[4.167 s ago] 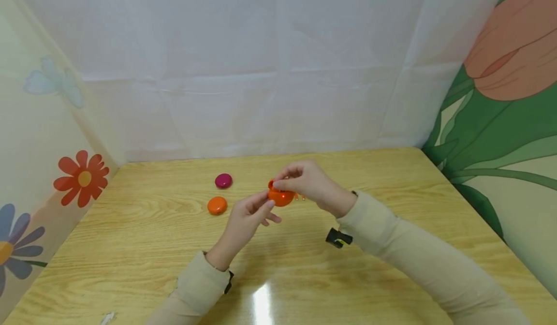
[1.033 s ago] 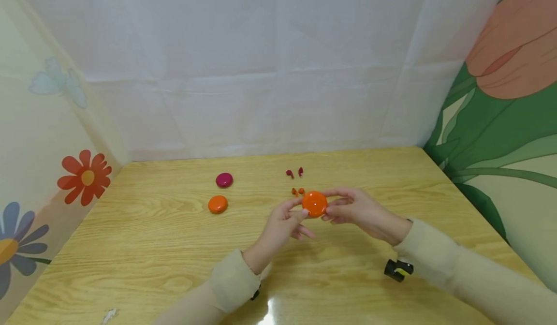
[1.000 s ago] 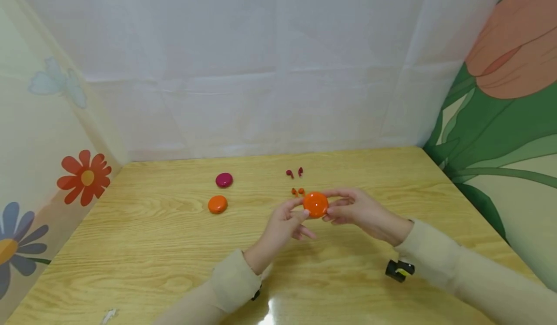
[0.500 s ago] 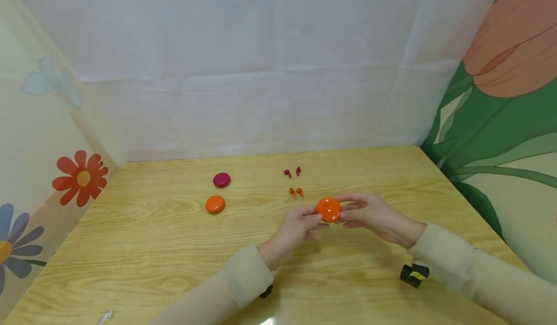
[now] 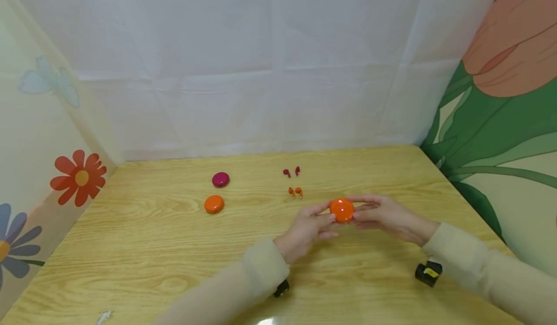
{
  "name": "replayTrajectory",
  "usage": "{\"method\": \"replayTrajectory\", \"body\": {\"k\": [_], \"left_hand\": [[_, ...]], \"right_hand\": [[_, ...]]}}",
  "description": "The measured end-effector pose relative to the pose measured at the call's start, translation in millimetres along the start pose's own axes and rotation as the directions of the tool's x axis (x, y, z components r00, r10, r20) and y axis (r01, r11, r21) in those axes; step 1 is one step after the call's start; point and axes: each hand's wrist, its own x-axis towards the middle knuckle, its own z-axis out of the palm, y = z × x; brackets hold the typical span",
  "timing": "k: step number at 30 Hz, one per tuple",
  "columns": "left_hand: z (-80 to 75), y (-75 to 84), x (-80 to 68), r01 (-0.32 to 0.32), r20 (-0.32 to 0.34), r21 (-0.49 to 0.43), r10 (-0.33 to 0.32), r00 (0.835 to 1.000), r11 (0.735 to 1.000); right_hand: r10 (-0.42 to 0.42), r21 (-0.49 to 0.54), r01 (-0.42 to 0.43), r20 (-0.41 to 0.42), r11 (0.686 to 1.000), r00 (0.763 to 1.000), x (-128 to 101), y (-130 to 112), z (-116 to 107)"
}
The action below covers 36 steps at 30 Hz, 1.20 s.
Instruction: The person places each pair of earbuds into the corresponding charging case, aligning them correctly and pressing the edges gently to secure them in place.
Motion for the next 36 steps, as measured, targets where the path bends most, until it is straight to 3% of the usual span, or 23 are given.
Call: {"method": "replayTrajectory", "body": {"k": [6,20,25,31,36], "left_hand": [[7.9,-5.4,9.0,0.07,0.013,-0.074,-0.069,0.998,0.995],[37.9,-19.8,24.0,0.101,-0.023,-0.16,-0.106,0.994,0.982],[50.5,-24.9,29.0,0.106,-0.064,-0.19,-0.12,0.991,0.976],[61.5,-28.5,30.9,0.119,-0.072,-0.205,-0.136,0.988,0.972],[68.0,-31.3,35.1,0.125,-0.073,-0.217,-0.144,0.987,0.968]], "right_hand": [[-0.006,0.043,0.003,0.086,0.999,0.996,-1.7,9.5,-19.2],[0.005,0.075,-0.025,0.248,0.997,0.969,-4.4,23.1,-63.0],[0.018,0.073,-0.039,0.267,0.997,0.963,-7.1,27.5,-75.3],[0.049,0.043,-0.061,0.242,0.997,0.969,-11.8,34.1,-83.8],[0.024,0.081,-0.048,0.268,0.996,0.963,-15.1,39.8,-92.1]]}}
